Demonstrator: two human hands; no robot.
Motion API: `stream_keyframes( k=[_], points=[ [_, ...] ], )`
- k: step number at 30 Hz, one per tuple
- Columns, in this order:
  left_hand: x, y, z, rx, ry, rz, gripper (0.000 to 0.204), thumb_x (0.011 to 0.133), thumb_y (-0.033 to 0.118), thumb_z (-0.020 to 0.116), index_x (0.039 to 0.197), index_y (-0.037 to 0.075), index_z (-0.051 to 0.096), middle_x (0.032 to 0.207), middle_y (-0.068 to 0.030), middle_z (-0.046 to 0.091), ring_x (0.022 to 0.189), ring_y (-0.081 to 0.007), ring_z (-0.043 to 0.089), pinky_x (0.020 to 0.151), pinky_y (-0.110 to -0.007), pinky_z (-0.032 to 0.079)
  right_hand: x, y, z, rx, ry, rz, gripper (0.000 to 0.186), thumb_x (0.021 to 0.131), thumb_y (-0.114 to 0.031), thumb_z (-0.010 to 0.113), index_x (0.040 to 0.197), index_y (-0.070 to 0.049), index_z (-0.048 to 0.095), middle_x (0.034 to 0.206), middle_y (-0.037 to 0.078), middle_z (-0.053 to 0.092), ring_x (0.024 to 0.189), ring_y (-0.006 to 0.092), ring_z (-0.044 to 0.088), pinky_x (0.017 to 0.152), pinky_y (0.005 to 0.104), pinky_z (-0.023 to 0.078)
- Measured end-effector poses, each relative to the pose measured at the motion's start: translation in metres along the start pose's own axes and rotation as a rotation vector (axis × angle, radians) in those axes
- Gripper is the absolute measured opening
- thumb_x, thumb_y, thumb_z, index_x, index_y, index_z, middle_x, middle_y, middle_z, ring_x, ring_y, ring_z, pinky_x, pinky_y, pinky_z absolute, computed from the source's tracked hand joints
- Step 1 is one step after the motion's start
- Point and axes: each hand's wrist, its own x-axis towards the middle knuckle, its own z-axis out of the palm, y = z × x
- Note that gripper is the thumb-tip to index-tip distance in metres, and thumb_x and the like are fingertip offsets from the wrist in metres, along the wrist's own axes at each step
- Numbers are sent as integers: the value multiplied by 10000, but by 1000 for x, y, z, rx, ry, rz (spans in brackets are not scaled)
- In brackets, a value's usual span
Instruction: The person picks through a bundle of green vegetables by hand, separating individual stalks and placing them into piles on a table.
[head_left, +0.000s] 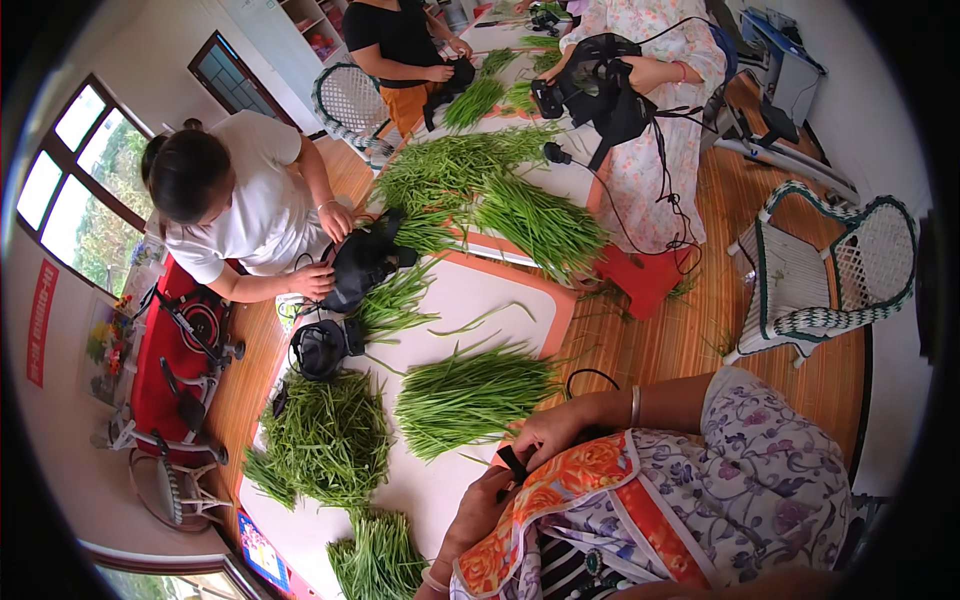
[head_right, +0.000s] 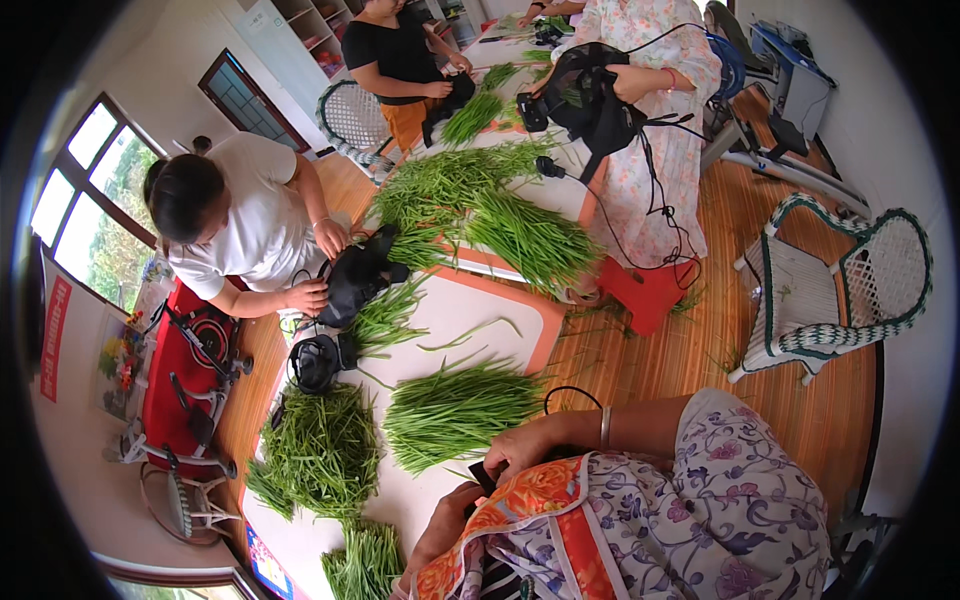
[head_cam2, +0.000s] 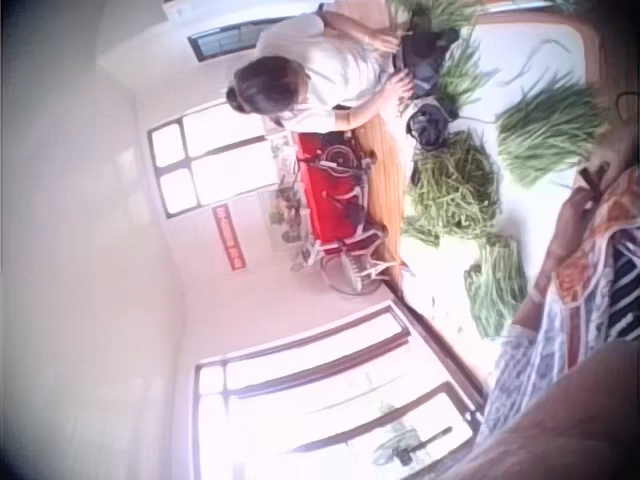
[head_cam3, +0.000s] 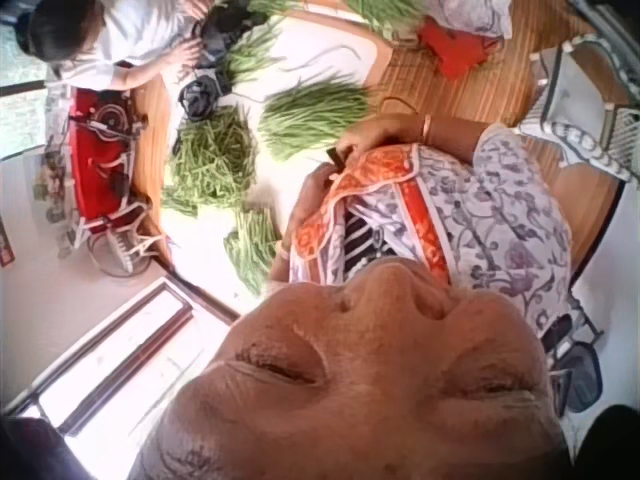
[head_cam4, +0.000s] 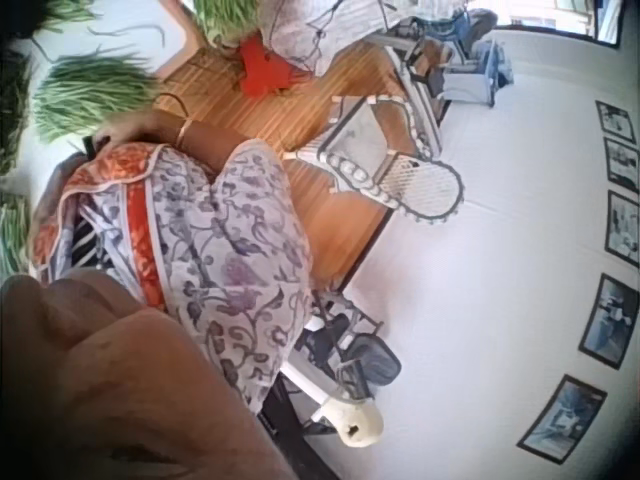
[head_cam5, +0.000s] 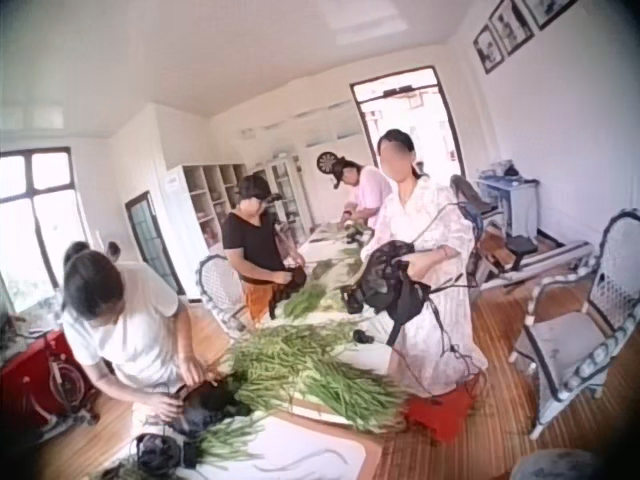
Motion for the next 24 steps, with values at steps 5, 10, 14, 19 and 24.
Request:
stream_keyframes(
  k=[5,10,14,19,24],
  points=[
    [4,-21,5,-229,-58,-129,422,857,248,735,1192,22,613,822,-92,663,703,-126,556,628,-319,467,-10,-18,-9,-23,-127,15,398,867,-366,697,1062,-24,642,933,132,706,885,286,674,1024,433,397],
    [13,-17,4,-228,86,-36,421,849,152,745,1222,27,596,976,-76,674,854,-133,606,789,-292,506,-14,-22,1,-209,75,83,382,831,-342,708,1080,-59,644,922,180,684,855,341,666,749,426,517],
    [6,-26,-9,-321,72,-146,364,852,151,742,1158,15,598,951,-72,671,863,-138,614,796,-293,507,2,-51,-9,-191,-11,189,384,820,-326,719,1090,-64,637,943,192,676,904,353,656,794,435,515],
    [-22,-54,-43,-405,276,-254,222,871,167,723,990,6,626,807,-33,620,735,-100,549,667,-279,476,53,-60,-11,-258,-39,226,446,801,-296,735,1161,-53,631,991,212,678,940,341,660,814,409,520],
    [-69,-79,-62,-433,522,-272,189,841,102,733,902,-17,599,739,-39,641,669,-88,582,610,-257,483,107,-48,14,-251,150,331,465,714,-307,800,1013,16,650,910,192,688,841,315,683,749,386,532]
  ],
)
